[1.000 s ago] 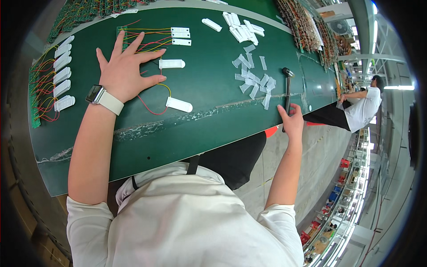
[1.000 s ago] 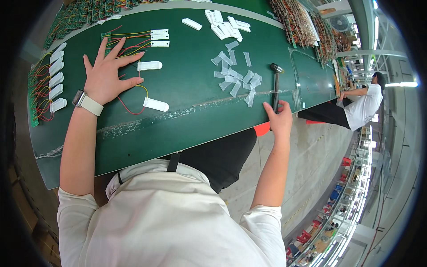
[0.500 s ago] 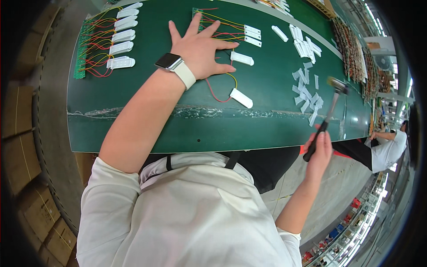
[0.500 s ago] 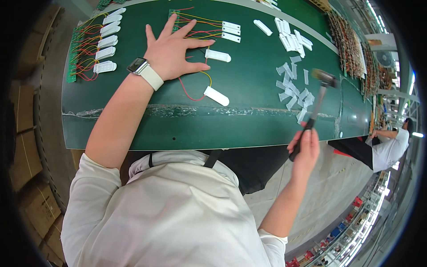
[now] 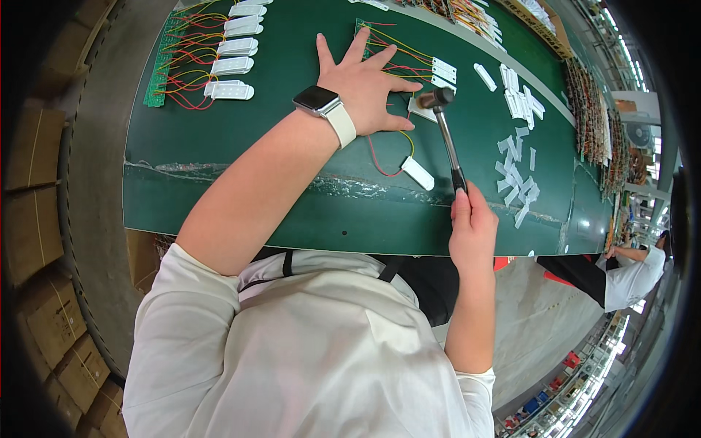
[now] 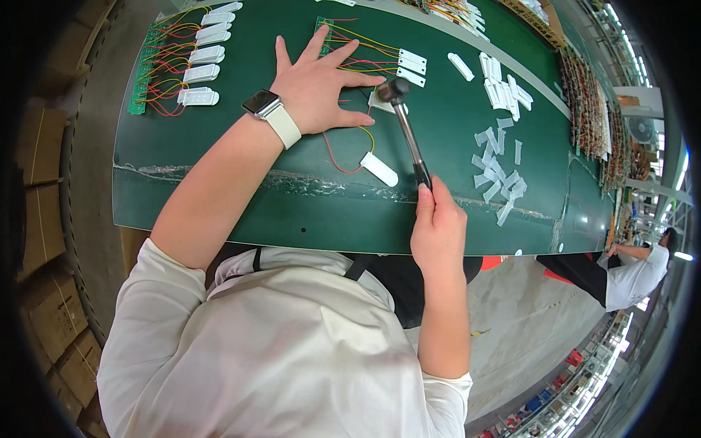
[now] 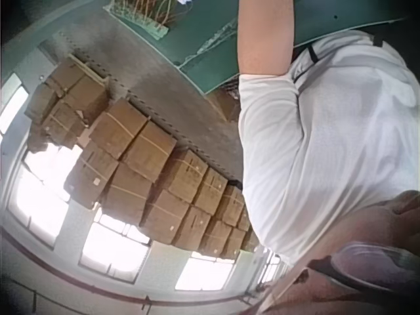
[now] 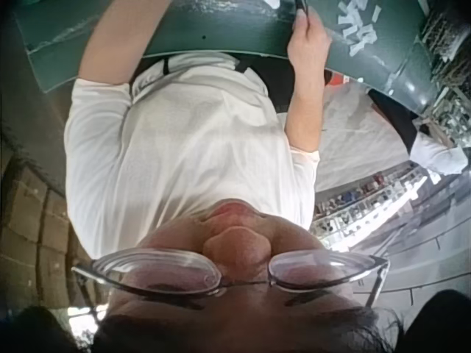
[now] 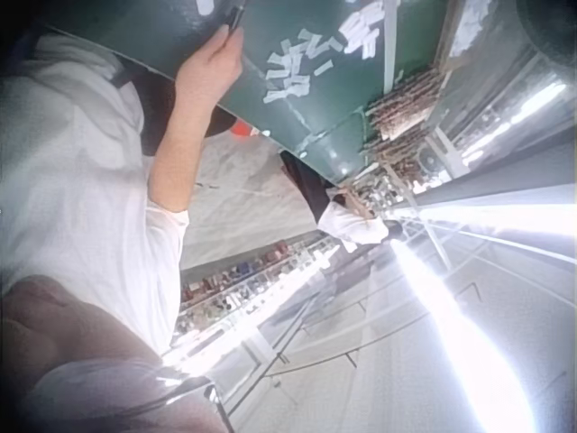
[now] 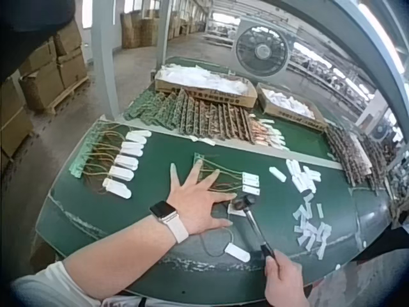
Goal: The person assembles small electronic components by attaching white components to circuit boards, then securing plastic clips with a small hammer.
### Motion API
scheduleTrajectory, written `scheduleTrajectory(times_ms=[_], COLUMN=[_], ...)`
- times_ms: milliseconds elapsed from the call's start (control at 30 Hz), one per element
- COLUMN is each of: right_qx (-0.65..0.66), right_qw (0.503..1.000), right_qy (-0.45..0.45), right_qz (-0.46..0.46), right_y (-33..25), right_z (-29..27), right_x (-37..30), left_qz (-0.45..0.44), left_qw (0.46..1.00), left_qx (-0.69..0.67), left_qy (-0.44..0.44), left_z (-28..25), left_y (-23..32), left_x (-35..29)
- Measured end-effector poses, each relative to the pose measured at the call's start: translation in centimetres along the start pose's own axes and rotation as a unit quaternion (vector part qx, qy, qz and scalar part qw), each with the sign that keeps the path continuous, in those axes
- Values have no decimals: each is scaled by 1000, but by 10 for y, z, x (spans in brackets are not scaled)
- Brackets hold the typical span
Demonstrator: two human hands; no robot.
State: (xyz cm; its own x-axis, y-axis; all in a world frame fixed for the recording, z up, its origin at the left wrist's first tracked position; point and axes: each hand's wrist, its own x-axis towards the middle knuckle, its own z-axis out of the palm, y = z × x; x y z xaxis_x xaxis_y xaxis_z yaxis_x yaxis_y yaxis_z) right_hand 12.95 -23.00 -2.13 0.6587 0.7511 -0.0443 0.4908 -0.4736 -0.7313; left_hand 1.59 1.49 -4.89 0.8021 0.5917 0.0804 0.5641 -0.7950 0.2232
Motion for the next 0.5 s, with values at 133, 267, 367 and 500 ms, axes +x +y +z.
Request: scheduleTrajectory(times_ms=[133,267,367,500], right_qx=[-83,37,58,-113], right_qw=[996,994,992,994], right_qy=[-1,78,85,4], right_qz=[-18,-70,-71,1], right_y=[-5,-1,15,14], right_z=[-12,-24,-20,-12], right_x=[-1,-5,-6,-8], left_qz=[-1,2,3,-1], left_qw=[1000,1000,1000,1000], left_qx=[-4,-1,1,0], left_qy=[0,8,6,-1], left_z=[1,2,3,4], left_y=[-3,-3,-1,0], left_x=[-1,0,0,0])
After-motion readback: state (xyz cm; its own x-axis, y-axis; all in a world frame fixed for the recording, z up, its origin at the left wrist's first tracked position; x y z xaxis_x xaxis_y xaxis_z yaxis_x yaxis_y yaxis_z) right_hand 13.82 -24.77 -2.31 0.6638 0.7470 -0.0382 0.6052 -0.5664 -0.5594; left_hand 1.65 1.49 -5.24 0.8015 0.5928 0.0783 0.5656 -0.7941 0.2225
